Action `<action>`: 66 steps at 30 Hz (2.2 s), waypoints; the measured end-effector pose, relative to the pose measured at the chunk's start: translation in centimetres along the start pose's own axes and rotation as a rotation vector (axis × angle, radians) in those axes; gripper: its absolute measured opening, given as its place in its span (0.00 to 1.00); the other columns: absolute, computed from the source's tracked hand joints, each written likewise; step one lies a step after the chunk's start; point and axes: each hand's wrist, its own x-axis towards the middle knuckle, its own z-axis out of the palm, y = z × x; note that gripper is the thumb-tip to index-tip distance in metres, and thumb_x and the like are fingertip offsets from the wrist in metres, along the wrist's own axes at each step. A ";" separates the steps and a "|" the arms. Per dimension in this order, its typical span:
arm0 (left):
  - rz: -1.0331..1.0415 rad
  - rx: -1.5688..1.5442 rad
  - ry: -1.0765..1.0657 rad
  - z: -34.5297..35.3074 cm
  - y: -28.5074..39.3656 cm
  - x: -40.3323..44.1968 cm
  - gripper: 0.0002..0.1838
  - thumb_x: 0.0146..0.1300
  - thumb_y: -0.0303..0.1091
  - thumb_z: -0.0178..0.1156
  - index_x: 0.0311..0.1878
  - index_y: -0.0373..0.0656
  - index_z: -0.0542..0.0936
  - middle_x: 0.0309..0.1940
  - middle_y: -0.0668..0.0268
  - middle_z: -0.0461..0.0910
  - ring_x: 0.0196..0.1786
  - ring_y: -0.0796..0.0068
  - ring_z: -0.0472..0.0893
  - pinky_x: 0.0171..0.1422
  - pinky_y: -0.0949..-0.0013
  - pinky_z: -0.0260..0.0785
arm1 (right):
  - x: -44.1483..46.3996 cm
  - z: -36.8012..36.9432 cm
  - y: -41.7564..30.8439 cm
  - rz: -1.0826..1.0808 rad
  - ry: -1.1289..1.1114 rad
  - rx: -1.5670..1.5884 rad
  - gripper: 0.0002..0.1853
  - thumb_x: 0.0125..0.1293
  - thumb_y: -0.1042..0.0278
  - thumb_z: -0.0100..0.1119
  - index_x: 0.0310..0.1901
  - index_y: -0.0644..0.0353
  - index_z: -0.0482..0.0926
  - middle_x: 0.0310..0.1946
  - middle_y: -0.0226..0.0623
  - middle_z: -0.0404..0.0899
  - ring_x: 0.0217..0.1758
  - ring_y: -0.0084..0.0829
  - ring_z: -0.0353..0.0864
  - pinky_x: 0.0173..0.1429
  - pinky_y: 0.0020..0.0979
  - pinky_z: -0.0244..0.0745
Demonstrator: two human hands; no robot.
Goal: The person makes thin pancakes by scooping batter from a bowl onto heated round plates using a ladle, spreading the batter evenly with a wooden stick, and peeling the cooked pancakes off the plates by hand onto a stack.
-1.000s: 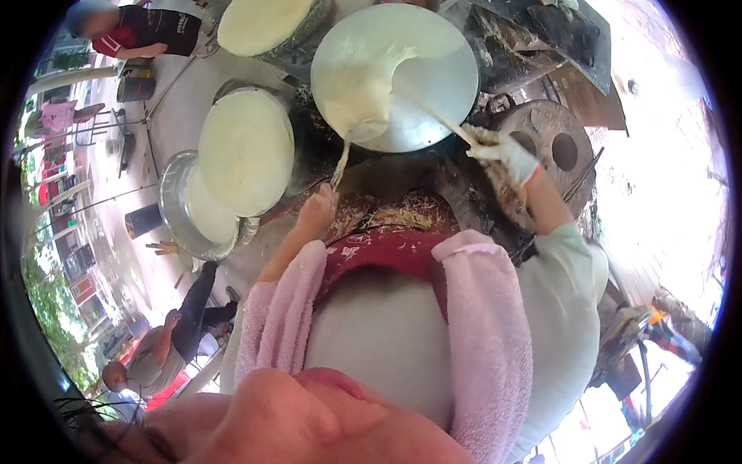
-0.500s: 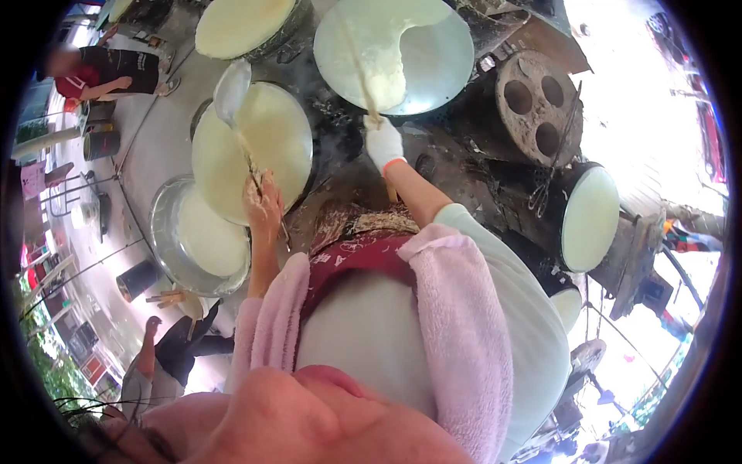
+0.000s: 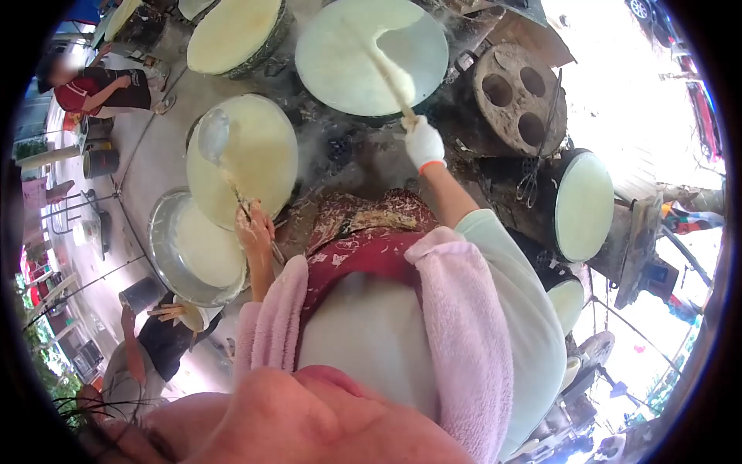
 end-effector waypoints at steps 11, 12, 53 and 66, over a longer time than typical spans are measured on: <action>-0.006 0.084 0.042 5.8 1.5 -3.6 0.10 0.75 0.35 0.48 0.39 0.38 0.71 0.14 0.70 0.66 0.13 0.80 0.63 0.16 0.73 0.52 | 4.2 -5.3 6.6 -0.226 -0.015 -0.135 0.19 0.71 0.50 0.50 0.43 0.62 0.74 0.30 0.58 0.82 0.38 0.59 0.83 0.43 0.57 0.75; -0.003 0.103 0.038 6.4 1.5 -3.8 0.10 0.75 0.35 0.48 0.40 0.38 0.72 0.14 0.69 0.66 0.13 0.80 0.63 0.16 0.73 0.51 | 5.7 -6.3 6.1 -0.196 -0.012 -0.103 0.21 0.71 0.49 0.50 0.42 0.63 0.75 0.31 0.58 0.82 0.38 0.59 0.83 0.44 0.57 0.75; -0.084 0.055 0.023 16.8 3.2 -6.4 0.11 0.74 0.35 0.50 0.42 0.35 0.73 0.16 0.69 0.67 0.13 0.80 0.67 0.16 0.74 0.56 | 10.1 -4.9 12.9 -0.045 -0.008 0.891 0.22 0.71 0.54 0.60 0.66 0.41 0.75 0.29 0.26 0.79 0.28 0.21 0.79 0.32 0.25 0.75; -0.053 0.055 -0.124 19.4 2.5 -1.8 0.12 0.73 0.38 0.51 0.40 0.37 0.74 0.15 0.67 0.67 0.11 0.76 0.67 0.15 0.72 0.56 | 9.2 -11.9 10.3 0.237 -0.538 0.873 0.20 0.67 0.50 0.64 0.59 0.42 0.81 0.21 0.17 0.70 0.15 0.14 0.62 0.18 0.21 0.56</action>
